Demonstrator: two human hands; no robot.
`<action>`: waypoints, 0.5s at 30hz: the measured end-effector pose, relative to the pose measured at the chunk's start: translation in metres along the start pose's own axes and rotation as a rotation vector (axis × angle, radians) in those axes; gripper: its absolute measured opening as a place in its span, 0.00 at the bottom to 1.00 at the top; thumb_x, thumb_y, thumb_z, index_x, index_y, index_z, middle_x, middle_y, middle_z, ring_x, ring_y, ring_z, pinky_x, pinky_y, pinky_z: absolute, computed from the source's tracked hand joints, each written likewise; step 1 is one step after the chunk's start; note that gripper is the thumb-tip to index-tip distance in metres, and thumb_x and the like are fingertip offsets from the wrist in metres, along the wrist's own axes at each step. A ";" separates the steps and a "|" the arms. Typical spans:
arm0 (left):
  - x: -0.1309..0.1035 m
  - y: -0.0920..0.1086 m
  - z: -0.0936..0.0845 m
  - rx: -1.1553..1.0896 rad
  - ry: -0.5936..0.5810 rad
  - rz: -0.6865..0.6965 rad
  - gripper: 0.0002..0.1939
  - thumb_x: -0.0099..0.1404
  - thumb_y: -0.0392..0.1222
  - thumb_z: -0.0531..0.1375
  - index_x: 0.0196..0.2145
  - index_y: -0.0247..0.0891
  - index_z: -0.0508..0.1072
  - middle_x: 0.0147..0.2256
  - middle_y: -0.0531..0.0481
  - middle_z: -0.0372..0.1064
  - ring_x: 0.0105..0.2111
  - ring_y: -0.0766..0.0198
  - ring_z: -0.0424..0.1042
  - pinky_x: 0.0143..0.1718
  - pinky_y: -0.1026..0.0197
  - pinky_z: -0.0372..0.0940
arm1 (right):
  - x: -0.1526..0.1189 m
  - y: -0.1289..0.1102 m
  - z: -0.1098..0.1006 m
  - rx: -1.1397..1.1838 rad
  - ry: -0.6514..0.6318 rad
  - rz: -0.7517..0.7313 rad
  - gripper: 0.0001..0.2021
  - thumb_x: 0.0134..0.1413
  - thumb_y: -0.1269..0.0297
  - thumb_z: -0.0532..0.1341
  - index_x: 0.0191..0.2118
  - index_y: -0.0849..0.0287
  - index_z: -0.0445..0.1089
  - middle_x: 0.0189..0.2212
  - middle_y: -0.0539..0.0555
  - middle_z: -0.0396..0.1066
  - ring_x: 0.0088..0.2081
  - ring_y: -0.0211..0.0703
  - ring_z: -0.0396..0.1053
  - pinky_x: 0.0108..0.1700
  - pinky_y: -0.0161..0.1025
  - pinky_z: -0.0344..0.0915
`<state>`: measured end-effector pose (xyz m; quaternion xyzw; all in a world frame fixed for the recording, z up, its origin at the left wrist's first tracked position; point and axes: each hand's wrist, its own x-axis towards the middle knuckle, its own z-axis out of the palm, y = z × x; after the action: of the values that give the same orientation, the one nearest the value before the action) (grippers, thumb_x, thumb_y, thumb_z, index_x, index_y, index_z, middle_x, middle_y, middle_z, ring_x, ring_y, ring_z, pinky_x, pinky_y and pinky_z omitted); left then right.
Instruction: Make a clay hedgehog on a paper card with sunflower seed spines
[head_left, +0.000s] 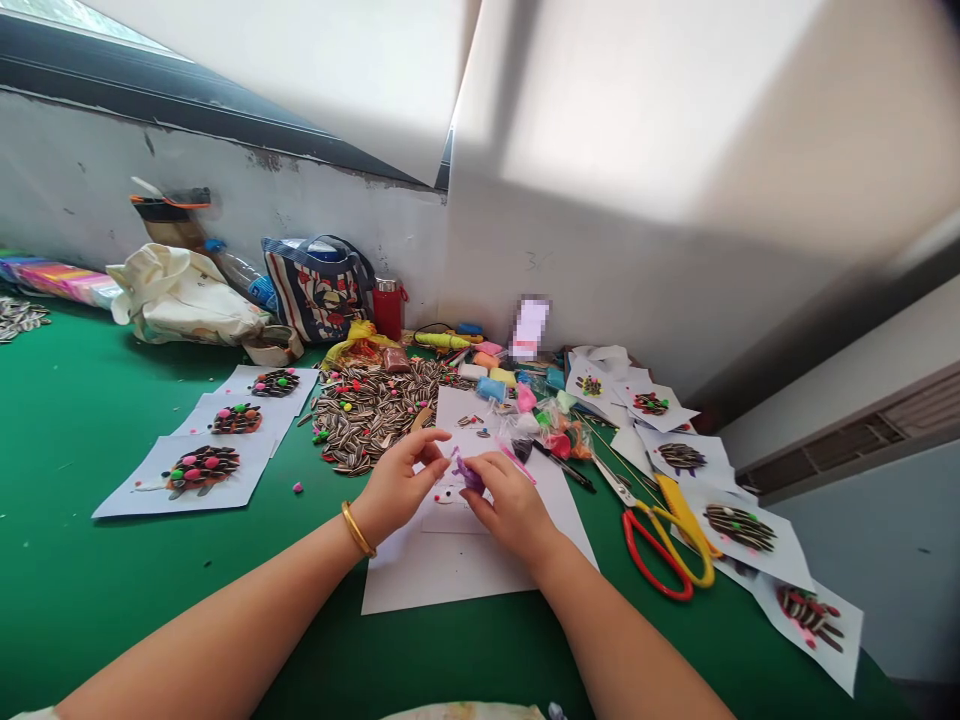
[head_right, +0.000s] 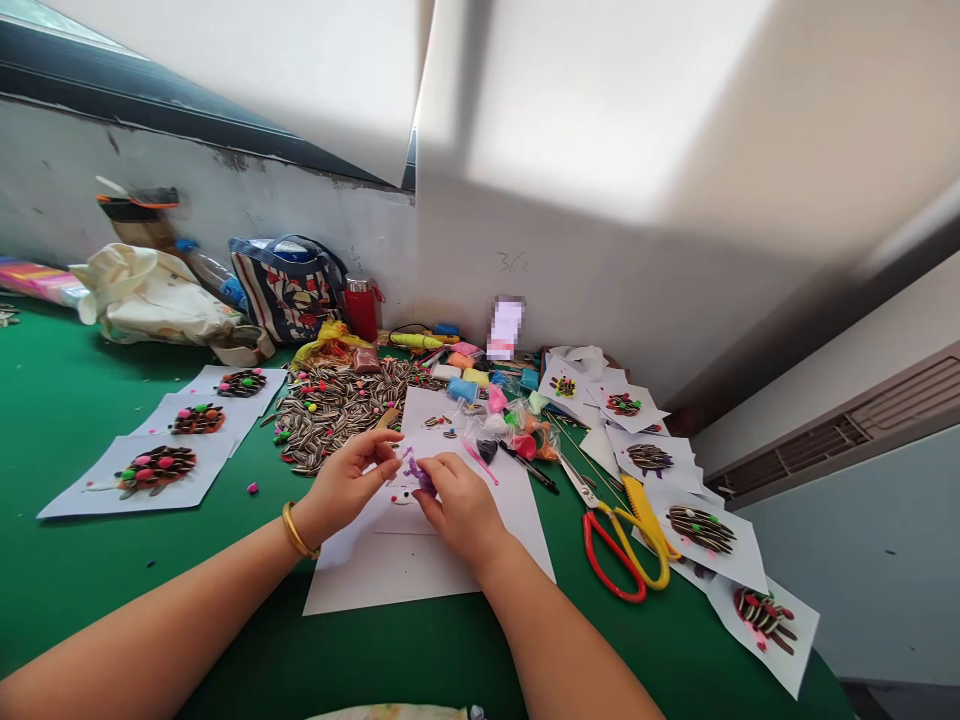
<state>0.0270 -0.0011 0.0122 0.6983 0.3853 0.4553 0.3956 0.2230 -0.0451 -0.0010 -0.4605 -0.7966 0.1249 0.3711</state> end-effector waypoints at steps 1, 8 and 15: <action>0.000 0.000 0.000 -0.010 0.004 -0.006 0.14 0.62 0.40 0.60 0.47 0.40 0.71 0.30 0.53 0.68 0.31 0.65 0.70 0.34 0.61 0.69 | 0.001 -0.001 -0.001 -0.002 0.000 -0.007 0.15 0.61 0.66 0.58 0.53 0.54 0.66 0.44 0.59 0.69 0.43 0.48 0.69 0.45 0.45 0.69; -0.001 -0.002 0.001 0.038 -0.005 0.003 0.12 0.64 0.41 0.60 0.46 0.40 0.71 0.32 0.51 0.69 0.33 0.64 0.71 0.36 0.60 0.69 | 0.001 -0.003 -0.003 0.034 0.014 0.018 0.12 0.63 0.66 0.56 0.51 0.53 0.68 0.42 0.58 0.69 0.41 0.46 0.69 0.43 0.43 0.69; -0.002 -0.001 0.001 0.047 -0.014 0.089 0.11 0.64 0.39 0.59 0.46 0.40 0.71 0.36 0.49 0.72 0.38 0.62 0.73 0.44 0.57 0.69 | 0.001 0.002 -0.003 0.143 0.034 0.051 0.11 0.64 0.60 0.55 0.49 0.55 0.67 0.44 0.58 0.69 0.44 0.46 0.67 0.47 0.43 0.68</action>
<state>0.0276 -0.0027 0.0103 0.7271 0.3618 0.4585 0.3608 0.2262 -0.0438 -0.0001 -0.4550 -0.7672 0.1831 0.4134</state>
